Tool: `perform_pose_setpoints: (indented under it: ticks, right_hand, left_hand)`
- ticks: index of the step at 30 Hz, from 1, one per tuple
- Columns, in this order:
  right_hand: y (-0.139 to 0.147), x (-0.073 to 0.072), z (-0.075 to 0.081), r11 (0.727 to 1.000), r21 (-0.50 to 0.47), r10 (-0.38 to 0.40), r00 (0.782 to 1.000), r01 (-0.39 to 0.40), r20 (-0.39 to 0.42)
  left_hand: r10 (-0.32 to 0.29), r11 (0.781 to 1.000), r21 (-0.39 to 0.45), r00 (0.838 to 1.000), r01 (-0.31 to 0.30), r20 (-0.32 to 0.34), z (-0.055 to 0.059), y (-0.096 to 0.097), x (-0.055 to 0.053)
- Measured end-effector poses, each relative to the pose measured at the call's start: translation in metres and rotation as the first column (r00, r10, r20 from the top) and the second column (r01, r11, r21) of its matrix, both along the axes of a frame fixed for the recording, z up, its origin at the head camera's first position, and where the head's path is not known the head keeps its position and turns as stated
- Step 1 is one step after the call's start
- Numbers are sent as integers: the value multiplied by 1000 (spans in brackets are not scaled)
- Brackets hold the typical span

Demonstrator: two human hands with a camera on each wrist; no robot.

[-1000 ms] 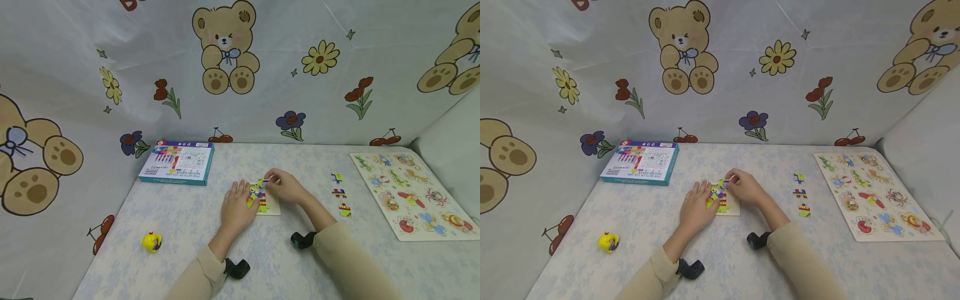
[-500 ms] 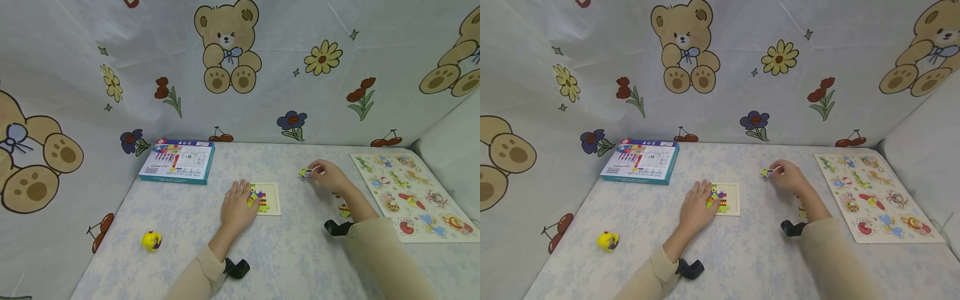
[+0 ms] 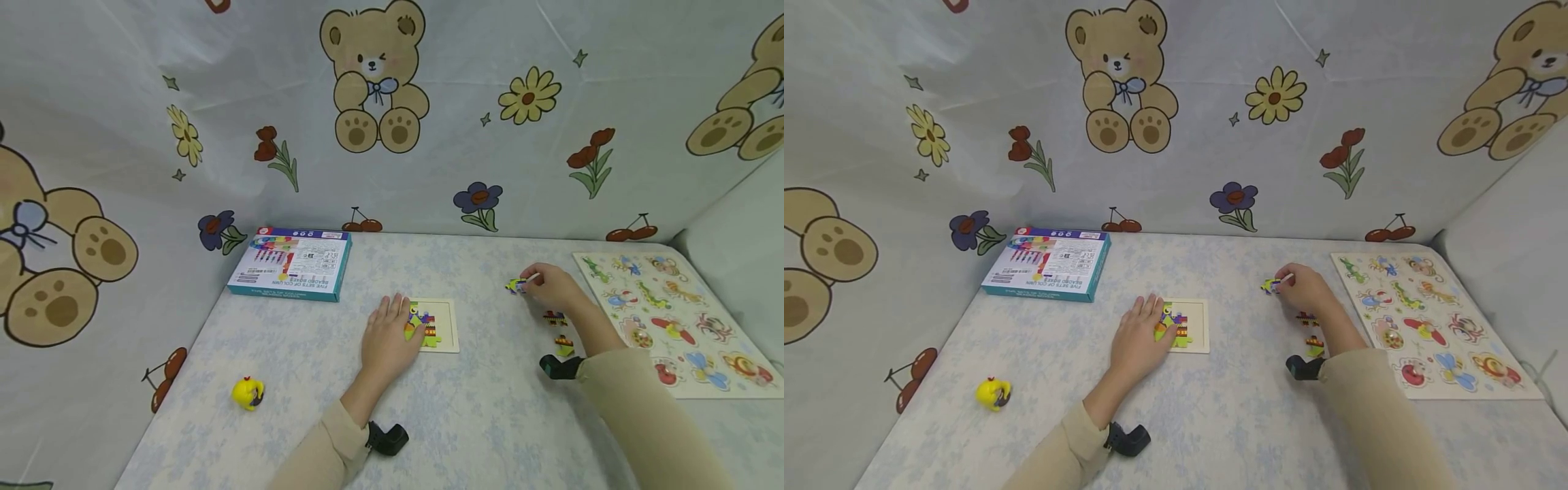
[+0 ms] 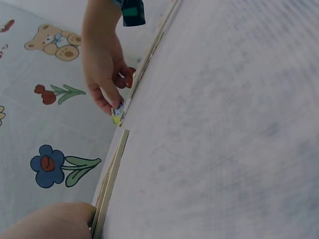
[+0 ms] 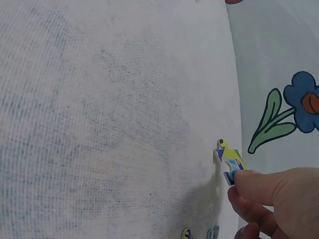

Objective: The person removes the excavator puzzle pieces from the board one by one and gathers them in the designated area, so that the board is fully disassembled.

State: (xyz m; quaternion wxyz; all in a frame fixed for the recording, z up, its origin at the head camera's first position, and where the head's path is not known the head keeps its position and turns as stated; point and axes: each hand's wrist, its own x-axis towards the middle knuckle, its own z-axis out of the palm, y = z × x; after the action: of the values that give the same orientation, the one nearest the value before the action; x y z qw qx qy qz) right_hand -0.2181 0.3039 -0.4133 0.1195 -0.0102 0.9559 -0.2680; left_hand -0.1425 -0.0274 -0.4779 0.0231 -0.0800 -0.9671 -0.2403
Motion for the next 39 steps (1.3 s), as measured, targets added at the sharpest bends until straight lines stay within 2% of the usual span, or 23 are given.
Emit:
perform_pose_setpoints:
  ticks: [4,9,13,19,23,27,32,39]
  right_hand:
    - [-4,0,3,995,93,-36,999,36,-1]
    - [-9,1,1,976,208,-60,998,64,-29]
    - [-12,3,-2,968,244,-50,997,63,-60]
    - [-27,7,5,982,185,-23,997,36,-72]
    - [-49,13,12,989,149,-10,999,16,-41]
    - [-72,21,14,992,121,28,998,-21,-57]
    - [-101,32,9,993,63,105,991,-99,-85]
    - [-134,39,-3,985,3,169,981,-170,-91]
  left_hand:
    - [0,1000,5,1000,0,-2,0,0,1]
    - [0,1000,7,1000,0,-2,1,1,1]
    - [-4,1000,4,1000,4,0,0,1,2]
    - [-14,1000,-5,1000,14,6,0,0,3]
    - [-19,1000,0,1000,19,3,0,-1,4]
    - [-28,1000,14,1000,28,8,1,-2,4]
    - [-41,999,36,999,40,22,4,-2,6]
    - [-46,999,-15,998,47,33,5,-3,6]
